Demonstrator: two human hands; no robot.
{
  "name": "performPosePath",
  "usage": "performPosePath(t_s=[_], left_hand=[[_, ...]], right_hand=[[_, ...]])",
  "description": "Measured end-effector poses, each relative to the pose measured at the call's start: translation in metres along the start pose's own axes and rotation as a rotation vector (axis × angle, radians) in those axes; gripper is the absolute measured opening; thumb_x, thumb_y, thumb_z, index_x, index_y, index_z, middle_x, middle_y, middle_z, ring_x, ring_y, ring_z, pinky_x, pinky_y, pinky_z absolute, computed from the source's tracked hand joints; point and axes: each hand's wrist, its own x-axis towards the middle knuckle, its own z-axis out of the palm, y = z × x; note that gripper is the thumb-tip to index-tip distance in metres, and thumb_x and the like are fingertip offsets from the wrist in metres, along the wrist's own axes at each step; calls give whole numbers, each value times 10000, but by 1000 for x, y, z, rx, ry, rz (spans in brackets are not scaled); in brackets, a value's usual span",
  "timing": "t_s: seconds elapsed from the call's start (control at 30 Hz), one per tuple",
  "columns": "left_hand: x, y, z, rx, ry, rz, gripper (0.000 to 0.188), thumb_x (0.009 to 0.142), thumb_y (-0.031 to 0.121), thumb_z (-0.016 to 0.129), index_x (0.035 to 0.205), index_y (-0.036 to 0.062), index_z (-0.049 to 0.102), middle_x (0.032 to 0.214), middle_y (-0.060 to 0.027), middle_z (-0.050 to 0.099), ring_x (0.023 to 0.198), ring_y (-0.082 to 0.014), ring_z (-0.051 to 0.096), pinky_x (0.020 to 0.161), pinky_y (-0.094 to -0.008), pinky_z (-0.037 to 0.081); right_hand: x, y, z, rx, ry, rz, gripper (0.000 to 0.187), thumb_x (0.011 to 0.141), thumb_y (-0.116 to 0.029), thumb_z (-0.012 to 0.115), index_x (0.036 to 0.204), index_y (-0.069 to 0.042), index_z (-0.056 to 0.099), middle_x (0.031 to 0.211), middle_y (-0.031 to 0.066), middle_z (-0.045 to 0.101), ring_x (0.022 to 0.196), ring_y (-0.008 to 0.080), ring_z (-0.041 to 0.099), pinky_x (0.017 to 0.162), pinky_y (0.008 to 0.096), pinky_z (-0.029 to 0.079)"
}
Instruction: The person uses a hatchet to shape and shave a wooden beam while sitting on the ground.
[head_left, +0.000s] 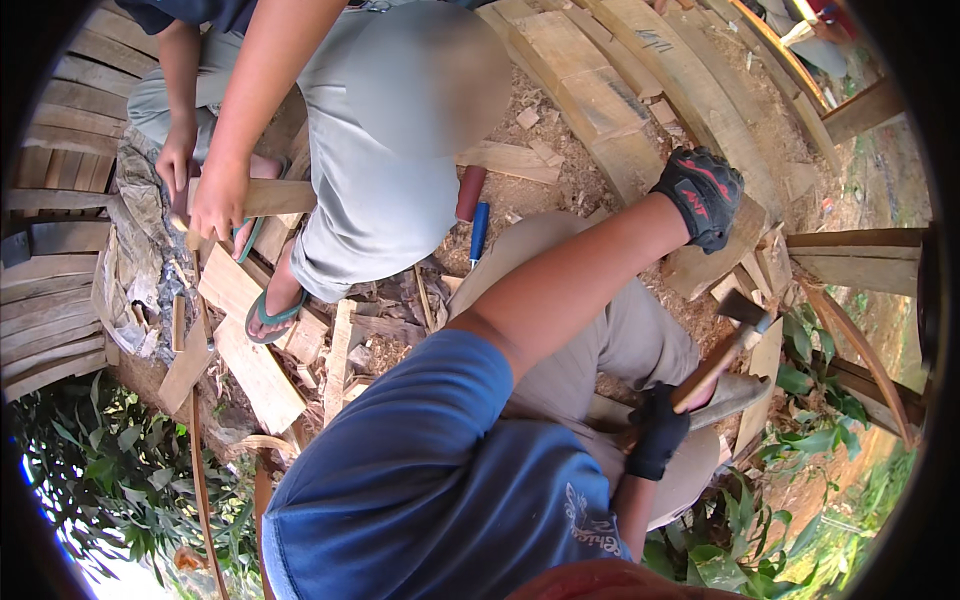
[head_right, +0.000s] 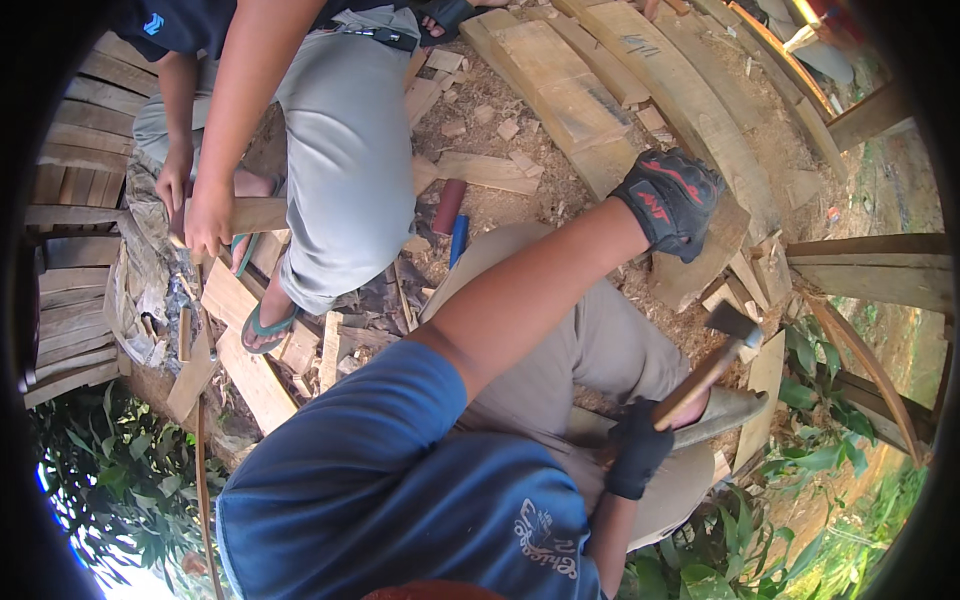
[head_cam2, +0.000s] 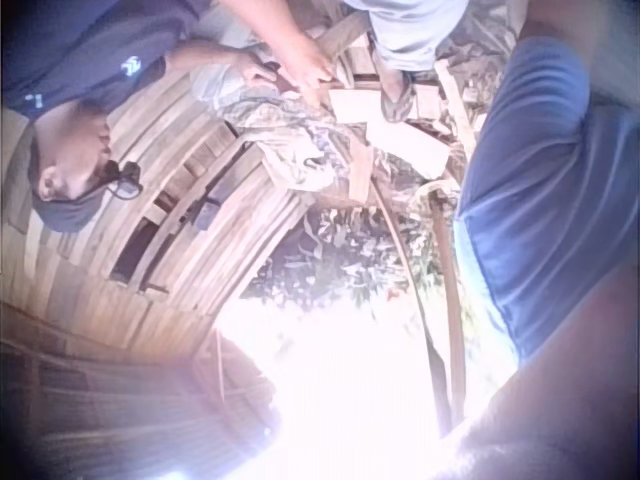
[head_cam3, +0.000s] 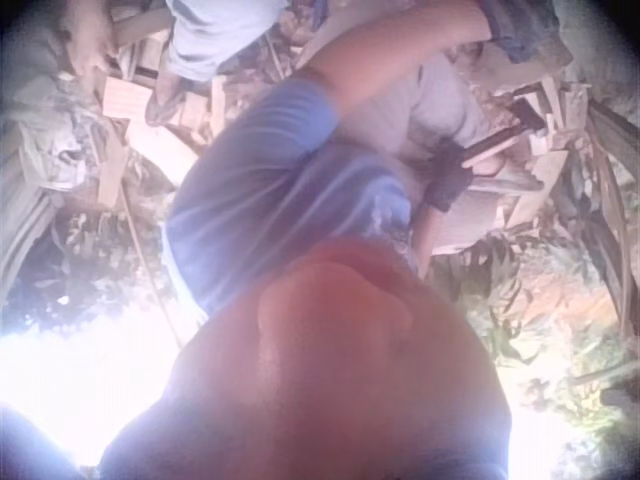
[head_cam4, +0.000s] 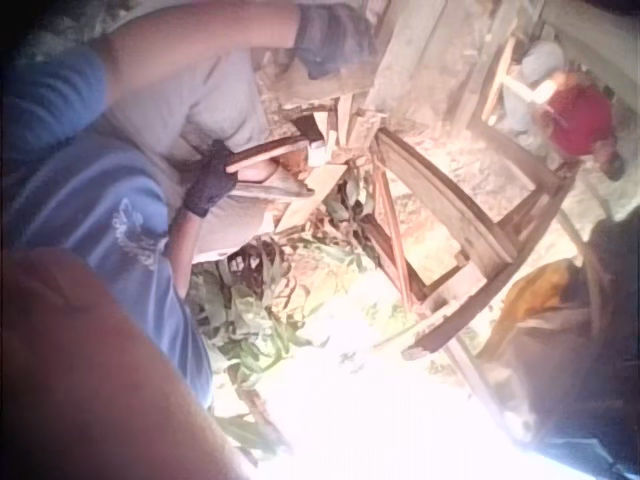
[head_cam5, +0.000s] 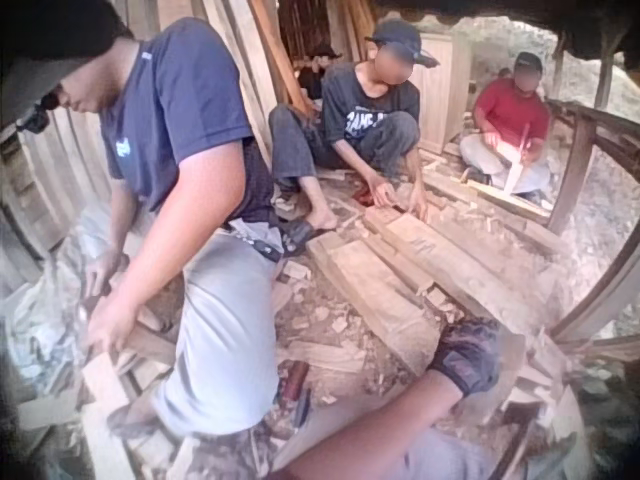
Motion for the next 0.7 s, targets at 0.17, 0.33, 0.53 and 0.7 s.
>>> performPosePath(t_s=[0.17, 0.33, 0.53, 0.7], left_hand=[[2, -3, 1, -1, -5, 2, 480, 668, 295, 847, 1120, 142, 799, 1158, -138, 789, 1128, -329, 750, 960, -502, 584], [1, -4, -3, -2, -17, 6, 514, 635, 326, 884, 1106, 137, 801, 1136, -140, 788, 1113, -342, 748, 955, -497, 583], [7, -7, 8, -9, 52, 69, 564, 575, 355, 911, 1079, 129, 798, 1084, -134, 790, 1072, -339, 749, 921, -511, 586], [17, -9, 20, 24, 31, 83, 565, 525, 370, 917, 1034, 149, 815, 1027, -123, 796, 1000, -361, 753, 857, -518, 586]], right_hand=[[-6, -53, -28, 296, 42, -155, 215, 1021, -186, 745, 883, -59, 641, 676, 32, 591, 538, 147, 590, 508, 329, 513], [-1, -48, -20, 309, -20, -247, 174, 1033, -181, 717, 937, -54, 645, 668, 34, 575, 547, 151, 586, 523, 332, 512], [-1, -6, 16, 128, -167, 89, 166, 983, -164, 757, 914, -41, 669, 660, 37, 580, 503, 169, 571, 474, 342, 492], [-2, -32, 0, 2, -95, 15, 233, 969, -206, 786, 861, -33, 672, 679, 58, 622, 518, 183, 597, 491, 349, 503]])
